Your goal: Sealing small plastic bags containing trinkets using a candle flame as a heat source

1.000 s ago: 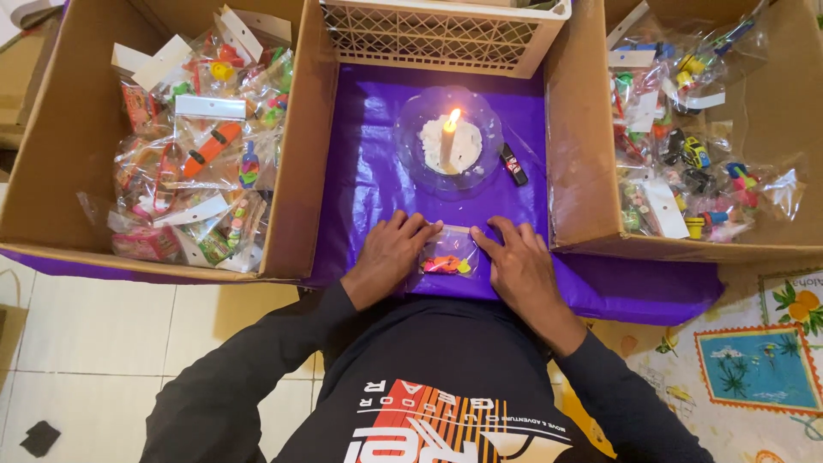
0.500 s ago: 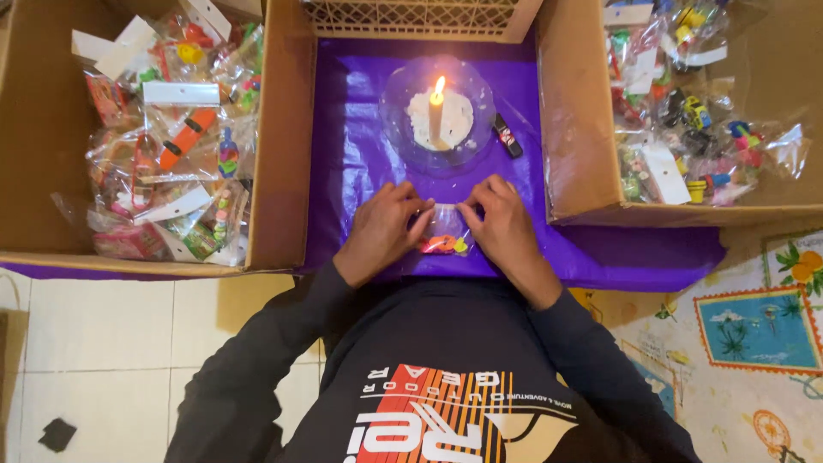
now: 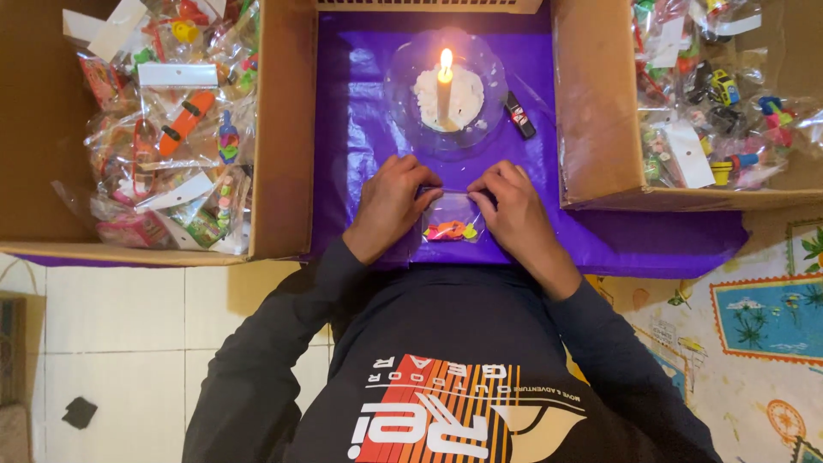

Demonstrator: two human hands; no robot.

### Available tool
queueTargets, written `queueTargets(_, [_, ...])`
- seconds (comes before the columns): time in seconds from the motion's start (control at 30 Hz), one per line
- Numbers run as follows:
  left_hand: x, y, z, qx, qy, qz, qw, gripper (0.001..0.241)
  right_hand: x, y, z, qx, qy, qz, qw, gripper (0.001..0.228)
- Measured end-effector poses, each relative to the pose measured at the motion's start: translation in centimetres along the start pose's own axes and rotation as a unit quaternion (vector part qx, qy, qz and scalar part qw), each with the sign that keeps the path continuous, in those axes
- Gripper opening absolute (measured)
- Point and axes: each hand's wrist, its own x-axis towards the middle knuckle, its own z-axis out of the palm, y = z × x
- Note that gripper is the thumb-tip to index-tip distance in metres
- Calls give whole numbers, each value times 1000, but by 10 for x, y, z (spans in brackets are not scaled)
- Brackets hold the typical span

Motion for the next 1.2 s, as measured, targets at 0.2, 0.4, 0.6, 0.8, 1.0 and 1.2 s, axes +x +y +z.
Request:
queueTargets(0.2, [6, 3, -10, 6, -24, 75, 997, 7, 5, 6, -8, 9, -38, -30, 999, 11])
queueTargets(0.4, [1, -6, -14, 27, -23, 99, 994, 6, 0, 7, -8, 24, -50, -56, 997, 17])
queueTargets(0.6, [-4, -8, -12, 66, -10, 162, 985, 1, -6, 10, -9, 14, -44, -89, 995, 19])
queueTargets(0.8, [-8, -19, 6, 128, 17, 212, 969, 3, -12, 5, -7, -29, -56, -116, 991, 19])
queueTargets(1.0, [-9, -19, 11, 173, 15, 227, 958, 14, -12, 1, -9, -67, -72, -135, 986, 12])
queueTargets(1.2, [-14, -18, 15, 196, 5, 215, 957, 14, -14, -1, -11, -90, -82, -130, 984, 15])
